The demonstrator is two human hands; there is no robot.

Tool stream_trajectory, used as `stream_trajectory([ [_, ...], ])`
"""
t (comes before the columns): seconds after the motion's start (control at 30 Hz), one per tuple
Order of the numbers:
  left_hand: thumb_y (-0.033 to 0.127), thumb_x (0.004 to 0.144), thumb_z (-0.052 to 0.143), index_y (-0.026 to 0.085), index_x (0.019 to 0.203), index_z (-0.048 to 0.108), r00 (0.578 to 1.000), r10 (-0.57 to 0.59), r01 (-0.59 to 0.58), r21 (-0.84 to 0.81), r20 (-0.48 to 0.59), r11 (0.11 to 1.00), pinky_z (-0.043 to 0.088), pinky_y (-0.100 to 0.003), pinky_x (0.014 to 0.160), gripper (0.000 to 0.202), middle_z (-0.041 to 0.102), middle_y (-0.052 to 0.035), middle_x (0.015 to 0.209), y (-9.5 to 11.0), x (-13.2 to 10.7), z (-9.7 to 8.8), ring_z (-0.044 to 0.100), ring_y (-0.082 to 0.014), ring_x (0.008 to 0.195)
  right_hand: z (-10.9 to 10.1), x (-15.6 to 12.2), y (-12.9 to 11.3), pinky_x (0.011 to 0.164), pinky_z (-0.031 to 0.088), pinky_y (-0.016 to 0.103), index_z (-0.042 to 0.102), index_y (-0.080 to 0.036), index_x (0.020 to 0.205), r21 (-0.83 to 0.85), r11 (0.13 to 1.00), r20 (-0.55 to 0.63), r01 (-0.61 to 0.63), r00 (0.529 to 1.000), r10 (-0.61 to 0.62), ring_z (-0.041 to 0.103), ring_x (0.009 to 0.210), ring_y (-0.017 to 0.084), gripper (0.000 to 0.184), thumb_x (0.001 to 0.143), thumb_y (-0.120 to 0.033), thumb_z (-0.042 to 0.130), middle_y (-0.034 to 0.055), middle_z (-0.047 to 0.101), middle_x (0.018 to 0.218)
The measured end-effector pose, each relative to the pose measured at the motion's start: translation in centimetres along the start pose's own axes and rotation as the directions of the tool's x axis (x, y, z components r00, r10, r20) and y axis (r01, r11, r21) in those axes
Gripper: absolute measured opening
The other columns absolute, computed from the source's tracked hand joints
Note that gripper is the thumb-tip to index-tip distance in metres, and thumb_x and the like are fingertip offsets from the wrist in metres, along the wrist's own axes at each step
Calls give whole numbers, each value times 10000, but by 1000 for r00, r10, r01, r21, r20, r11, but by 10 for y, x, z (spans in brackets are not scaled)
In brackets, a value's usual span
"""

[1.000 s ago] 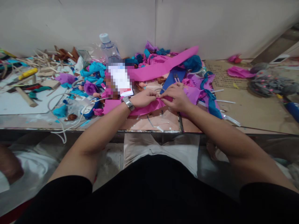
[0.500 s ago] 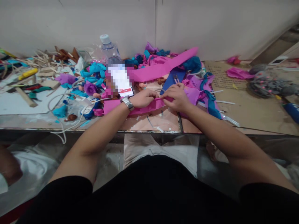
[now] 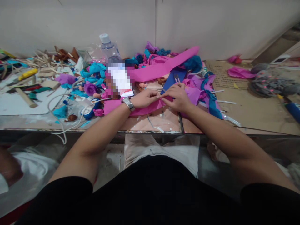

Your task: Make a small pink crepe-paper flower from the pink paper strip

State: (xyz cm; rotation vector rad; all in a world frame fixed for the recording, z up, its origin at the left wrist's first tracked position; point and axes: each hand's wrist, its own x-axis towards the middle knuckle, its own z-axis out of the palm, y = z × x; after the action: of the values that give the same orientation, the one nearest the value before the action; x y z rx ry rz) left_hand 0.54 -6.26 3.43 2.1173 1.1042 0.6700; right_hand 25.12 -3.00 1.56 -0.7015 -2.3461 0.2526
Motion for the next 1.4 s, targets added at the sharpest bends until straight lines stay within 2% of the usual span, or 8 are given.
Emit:
stream_trajectory([
  [0.23, 529, 1058, 565, 170, 874, 724, 1000, 16, -16, 29, -23, 999, 427, -308, 736, 434, 674, -20, 799, 2, -1, 1, 538, -149, 728, -1, -1, 0, 1124, 291, 576, 846, -302, 1010, -16, 1000, 3, -7, 1000, 7, 688, 1086, 313, 250, 1052, -458, 654, 47, 860, 1033],
  [0.53, 444, 1059, 555, 179, 840, 696, 990, 81, -52, 228, -120, 972, 406, -324, 737, 372, 685, -32, 782, 16, -6, 5, 560, -173, 736, 0, -1, -4, 1122, 307, 578, 786, -260, 973, -11, 998, -10, -56, 998, 56, 655, 1080, 321, 196, 1011, -414, 672, 65, 829, 1027],
  [0.77, 339, 1051, 560, 186, 957, 790, 969, 157, -72, 388, -191, 919, 439, -355, 801, 291, 773, -83, 882, 18, -6, 11, 632, -212, 799, 1, 0, -5, 1114, 363, 576, 782, -255, 953, 33, 995, -80, -90, 993, 92, 644, 1171, 341, 132, 975, -357, 701, 84, 778, 1175],
  [0.9, 337, 1060, 547, 188, 1019, 808, 963, 178, -78, 424, -202, 902, 451, -363, 818, 303, 801, -100, 944, 16, -5, 13, 680, -234, 870, 3, 0, -4, 1109, 375, 573, 785, -256, 940, 67, 992, -104, -106, 988, 112, 641, 1170, 343, 122, 957, -348, 705, 86, 768, 1170],
  [1.13, 340, 1075, 553, 198, 1042, 801, 970, 163, -71, 435, -180, 898, 473, -369, 876, 288, 814, -99, 1020, 17, -5, 12, 703, -247, 958, 5, 0, -3, 1092, 368, 559, 754, -238, 981, 43, 993, -53, -108, 992, 111, 646, 1192, 344, 122, 974, -313, 658, 107, 769, 1209],
  [1.4, 297, 1077, 565, 190, 1080, 823, 961, 222, -123, 463, -166, 878, 503, -354, 888, 280, 833, -90, 1040, 14, -3, 16, 736, -238, 975, 6, 0, -10, 1052, 366, 540, 665, -240, 962, 11, 990, 27, -143, 989, 142, 616, 1187, 338, 82, 964, -239, 583, 111, 763, 1212],
])
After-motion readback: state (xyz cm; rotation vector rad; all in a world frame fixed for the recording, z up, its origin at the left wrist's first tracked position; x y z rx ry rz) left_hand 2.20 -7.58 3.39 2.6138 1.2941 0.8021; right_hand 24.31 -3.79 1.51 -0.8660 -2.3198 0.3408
